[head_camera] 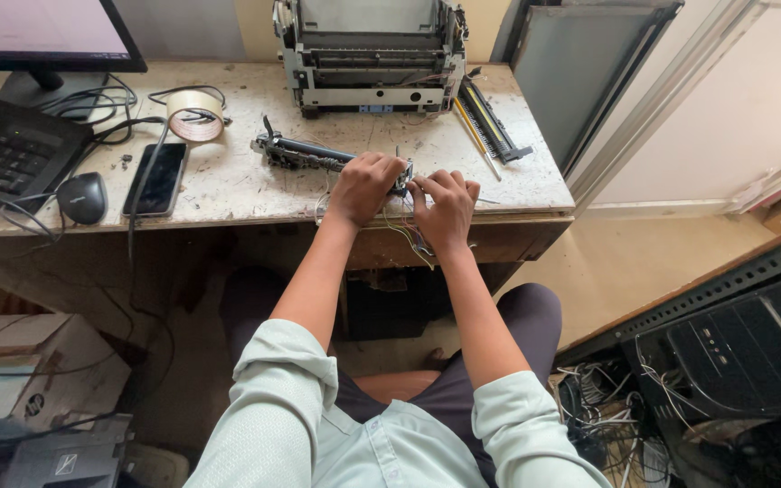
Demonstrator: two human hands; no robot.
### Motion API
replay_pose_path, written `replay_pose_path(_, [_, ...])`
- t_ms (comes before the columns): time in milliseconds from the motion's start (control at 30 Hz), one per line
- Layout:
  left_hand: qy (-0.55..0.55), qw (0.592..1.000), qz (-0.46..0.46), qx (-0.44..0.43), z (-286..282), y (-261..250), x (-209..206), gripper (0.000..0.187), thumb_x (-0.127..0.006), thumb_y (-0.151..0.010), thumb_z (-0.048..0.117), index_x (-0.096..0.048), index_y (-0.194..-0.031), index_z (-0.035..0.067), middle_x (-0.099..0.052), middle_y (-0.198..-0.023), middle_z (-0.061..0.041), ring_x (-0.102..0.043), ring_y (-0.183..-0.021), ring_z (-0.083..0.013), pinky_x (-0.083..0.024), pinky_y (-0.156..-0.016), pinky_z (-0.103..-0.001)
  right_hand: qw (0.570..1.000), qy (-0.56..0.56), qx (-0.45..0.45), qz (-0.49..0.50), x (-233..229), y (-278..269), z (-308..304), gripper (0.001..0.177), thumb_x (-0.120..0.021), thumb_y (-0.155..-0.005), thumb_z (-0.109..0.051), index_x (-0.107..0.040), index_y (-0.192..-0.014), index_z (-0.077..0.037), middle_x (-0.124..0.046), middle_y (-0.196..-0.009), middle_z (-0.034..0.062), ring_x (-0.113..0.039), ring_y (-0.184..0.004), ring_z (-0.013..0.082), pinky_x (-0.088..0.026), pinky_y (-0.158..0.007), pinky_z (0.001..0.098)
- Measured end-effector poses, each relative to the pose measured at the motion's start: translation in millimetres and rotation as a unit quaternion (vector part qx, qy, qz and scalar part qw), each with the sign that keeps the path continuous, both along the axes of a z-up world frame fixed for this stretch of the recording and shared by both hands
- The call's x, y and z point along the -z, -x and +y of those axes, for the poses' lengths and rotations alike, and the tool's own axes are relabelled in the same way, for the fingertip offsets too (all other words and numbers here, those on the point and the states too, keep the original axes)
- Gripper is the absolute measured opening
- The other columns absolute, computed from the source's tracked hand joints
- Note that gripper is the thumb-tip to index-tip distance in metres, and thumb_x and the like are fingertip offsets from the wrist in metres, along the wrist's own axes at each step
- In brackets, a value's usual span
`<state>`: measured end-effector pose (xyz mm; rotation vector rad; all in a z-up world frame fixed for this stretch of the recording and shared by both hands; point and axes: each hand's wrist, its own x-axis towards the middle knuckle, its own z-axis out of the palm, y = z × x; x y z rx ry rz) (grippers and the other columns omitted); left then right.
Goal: The person disassembles a printer drum unit, removes a small circuit board, and reattaches wires. They then place a yellow toner cartridge into the drum housing and use a yellow-handled screwdriver to secure it.
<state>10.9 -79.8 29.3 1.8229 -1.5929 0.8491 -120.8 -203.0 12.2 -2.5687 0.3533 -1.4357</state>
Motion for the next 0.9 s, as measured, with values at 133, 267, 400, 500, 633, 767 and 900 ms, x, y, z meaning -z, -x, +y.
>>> replay_pose_path(133, [0.004, 1.0, -0.001, -0.003, 0.0, 0.2, -0.1, 0.02, -0.066, -0.09, 0.008, -0.052, -0.105, 0.009, -0.072, -0.096, -0.011, -0.07, -0.098, -0.0335, -0.055, -0.085, -0.046, 1.0, -0.013, -0.016, 0.011, 0.0, -0.6, -2.7, 0.01, -0.08, -0.089, -0.026, -0.081, -0.092, -0.017, -0.07, -0.086, -0.0058, -0.06, -0.087, 0.0156, -0.034, -0.085, 0.035])
replay_pose_path(267, [0.001, 1.0, -0.002, -0.015, -1.5, -1.2, 1.1, 0.017, -0.065, -0.095, 0.008, -0.053, -0.106, 0.009, -0.071, -0.095, -0.01, -0.07, -0.098, -0.0327, -0.055, -0.084, -0.046, 0.999, -0.01, -0.036, 0.011, -1.0, 3.3, -6.3, 0.008, -0.08, -0.091, -0.026, -0.081, -0.092, -0.018, -0.069, -0.085, -0.0061, -0.059, -0.087, 0.0151, -0.033, -0.086, 0.0352])
replay_pose_path(400, [0.022, 1.0, -0.006, 0.003, -0.9, -1.8, 3.4, 0.018, -0.065, -0.09, 0.008, -0.053, -0.104, 0.009, -0.072, -0.095, -0.01, -0.07, -0.097, -0.0328, -0.055, -0.083, -0.046, 0.999, 0.001, -0.048, 0.005, 2.7, 6.0, -4.4, 0.008, -0.08, -0.092, -0.026, -0.08, -0.094, -0.018, -0.067, -0.086, -0.0051, -0.059, -0.087, 0.0156, -0.033, -0.086, 0.035])
replay_pose_path(500, [0.016, 1.0, 0.002, -0.004, -0.8, -2.2, 2.9, 0.017, -0.065, -0.091, 0.01, -0.054, -0.103, 0.009, -0.071, -0.093, -0.01, -0.07, -0.095, -0.0333, -0.055, -0.081, -0.046, 0.999, 0.002, -0.052, -0.013, 6.9, 4.9, -1.5, 0.014, -0.081, -0.089, -0.028, -0.08, -0.096, -0.017, -0.065, -0.085, -0.0037, -0.058, -0.086, 0.0167, -0.033, -0.085, 0.0346])
replay_pose_path(633, [0.01, 1.0, -0.005, -0.012, -1.4, -2.1, 4.5, 0.013, -0.063, -0.093, 0.009, -0.053, -0.102, 0.01, -0.07, -0.09, -0.01, -0.069, -0.093, -0.0329, -0.055, -0.082, -0.045, 0.999, 0.002, -0.042, -0.022, 15.8, 6.0, -0.9, 0.009, -0.081, -0.092, -0.025, -0.079, -0.096, -0.017, -0.065, -0.085, -0.0049, -0.057, -0.086, 0.0162, -0.032, -0.084, 0.0352])
replay_pose_path(767, [0.009, 1.0, -0.008, -0.016, -2.4, -7.8, 2.8, 0.014, -0.061, -0.092, 0.008, -0.052, -0.102, 0.01, -0.068, -0.088, -0.009, -0.069, -0.091, -0.0329, -0.054, -0.08, -0.045, 0.996, 0.054, -0.069, -0.006, 20.6, 6.1, -5.9, 0.007, -0.08, -0.09, -0.023, -0.078, -0.093, -0.017, -0.064, -0.086, -0.0051, -0.057, -0.086, 0.0169, -0.032, -0.086, 0.037])
replay_pose_path(900, [0.004, 1.0, -0.003, -0.01, -2.6, -2.8, 9.0, 0.016, -0.062, -0.091, 0.011, -0.05, -0.1, 0.008, -0.068, -0.088, -0.011, -0.068, -0.09, -0.0346, -0.053, -0.079, -0.046, 0.996, 0.003, -0.079, -0.031, 25.8, 10.5, -6.7, 0.006, -0.079, -0.093, -0.023, -0.076, -0.094, -0.017, -0.064, -0.088, -0.005, -0.058, -0.088, 0.0163, -0.033, -0.088, 0.0375])
